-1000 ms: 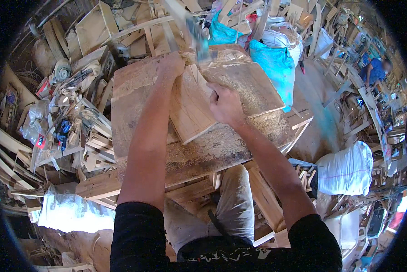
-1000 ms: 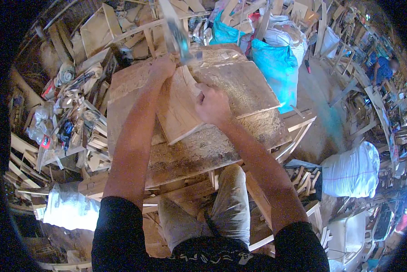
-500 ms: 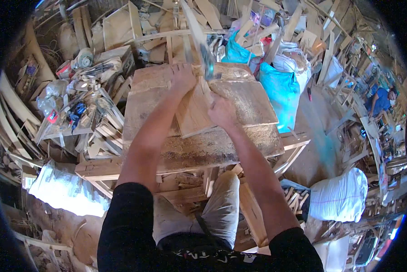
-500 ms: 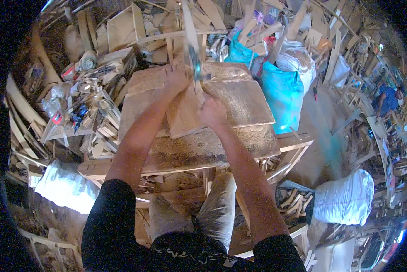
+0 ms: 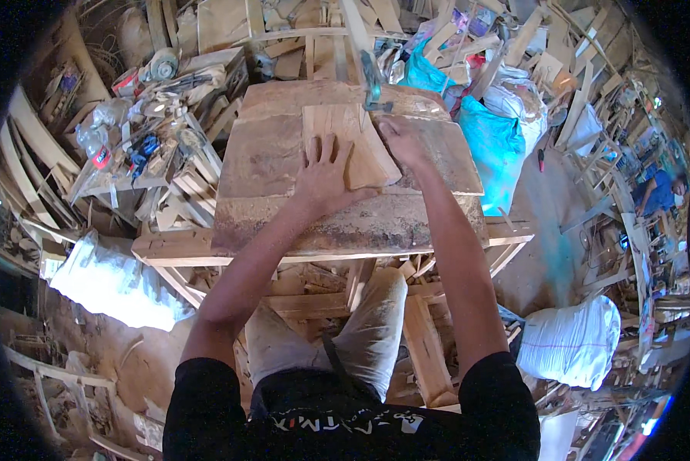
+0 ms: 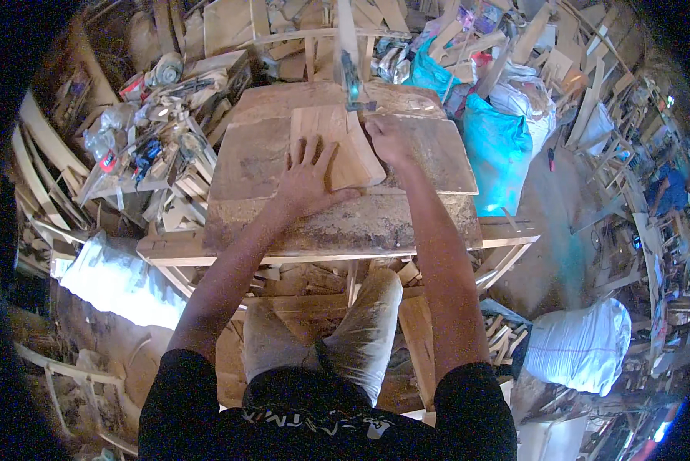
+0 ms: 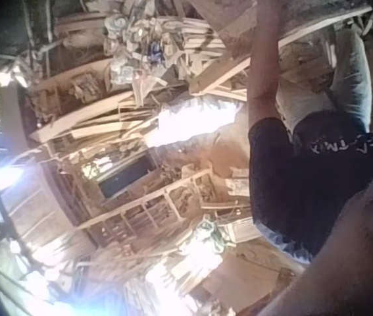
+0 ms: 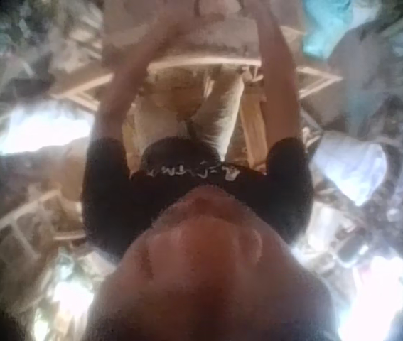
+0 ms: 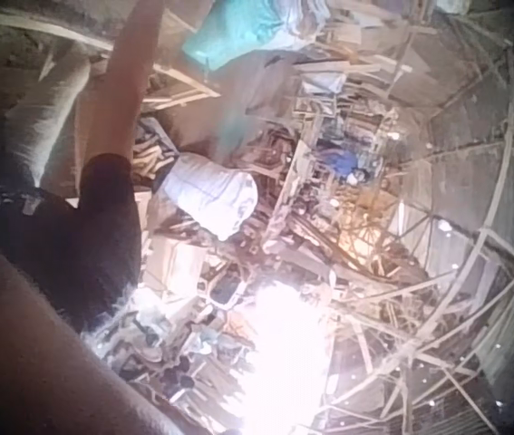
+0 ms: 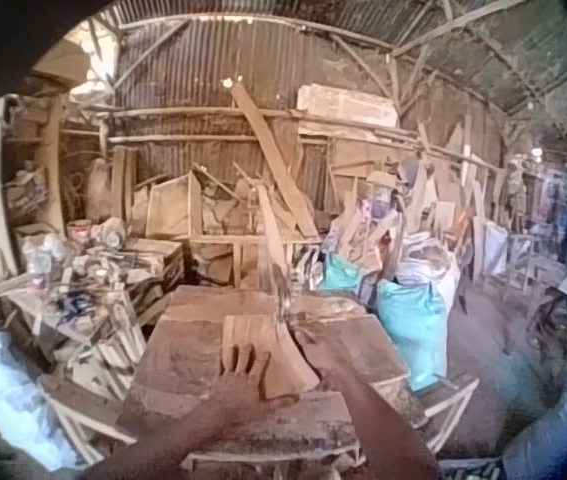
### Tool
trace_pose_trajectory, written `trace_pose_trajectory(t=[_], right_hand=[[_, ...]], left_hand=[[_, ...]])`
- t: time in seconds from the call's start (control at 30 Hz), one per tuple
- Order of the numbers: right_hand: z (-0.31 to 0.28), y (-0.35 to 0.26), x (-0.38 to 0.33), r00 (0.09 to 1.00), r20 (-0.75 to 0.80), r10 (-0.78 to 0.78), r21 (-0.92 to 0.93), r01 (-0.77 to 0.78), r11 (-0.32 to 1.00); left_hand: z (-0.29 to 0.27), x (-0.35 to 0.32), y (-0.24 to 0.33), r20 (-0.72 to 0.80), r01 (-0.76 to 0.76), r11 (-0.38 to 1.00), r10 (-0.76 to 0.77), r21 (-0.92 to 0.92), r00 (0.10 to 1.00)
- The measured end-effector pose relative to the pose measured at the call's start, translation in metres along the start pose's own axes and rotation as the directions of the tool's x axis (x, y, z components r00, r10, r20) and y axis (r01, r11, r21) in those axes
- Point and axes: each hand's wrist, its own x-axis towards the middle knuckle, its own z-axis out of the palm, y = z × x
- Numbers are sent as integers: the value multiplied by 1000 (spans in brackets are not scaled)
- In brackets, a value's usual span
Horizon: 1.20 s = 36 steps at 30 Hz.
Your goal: The person uses a jigsaw to cut a curved shape out of a wooden board, then continues to use the saw to cut smaller wooden pieces.
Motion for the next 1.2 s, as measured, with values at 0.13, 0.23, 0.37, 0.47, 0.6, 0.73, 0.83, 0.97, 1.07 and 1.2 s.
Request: trace_pose_trajectory(t=[0.13, 0.23, 0.37, 0.47, 0.6, 0.73, 0.83, 0.97, 1.07, 1.2], right_hand=[[18, 8, 6, 998, -1, -56, -135, 55, 989], [23, 1, 5, 998, -7, -68, -84, 68, 994], [22, 3, 10, 994, -7, -108, -85, 107, 991], [27, 13, 14, 988, -49, -148, -105, 142, 984], [26, 19, 20, 987, -33, -154, -164, 147, 976], [27, 7, 16, 996, -28, -88, -126, 84, 988], [25, -3, 14, 995, -29, -91, -102, 88, 991], [23, 12, 20, 995, -46, -88, -129, 81, 988], [28, 9, 19, 992, -56, -112, -121, 105, 987], [24, 7, 24, 984, -32, -177, -240, 165, 957]], left_hand=[[3, 5, -7, -9, -17, 1000, 17, -17, 1000], [10, 7, -17, -32, -23, 999, 22, -27, 999], [7, 13, -17, -9, -25, 1000, 25, -2, 1000], [9, 16, -19, -21, -38, 999, 37, -23, 999], [12, 19, -23, -47, -45, 998, 43, -53, 998], [11, 21, -27, -18, -32, 998, 31, -62, 999], [12, 22, -30, -29, -39, 997, 37, -63, 999], [12, 26, -28, -35, -61, 997, 59, -40, 998], [10, 24, -30, -17, -57, 998, 57, -35, 998], [10, 27, -32, -13, -57, 998, 56, -35, 998]])
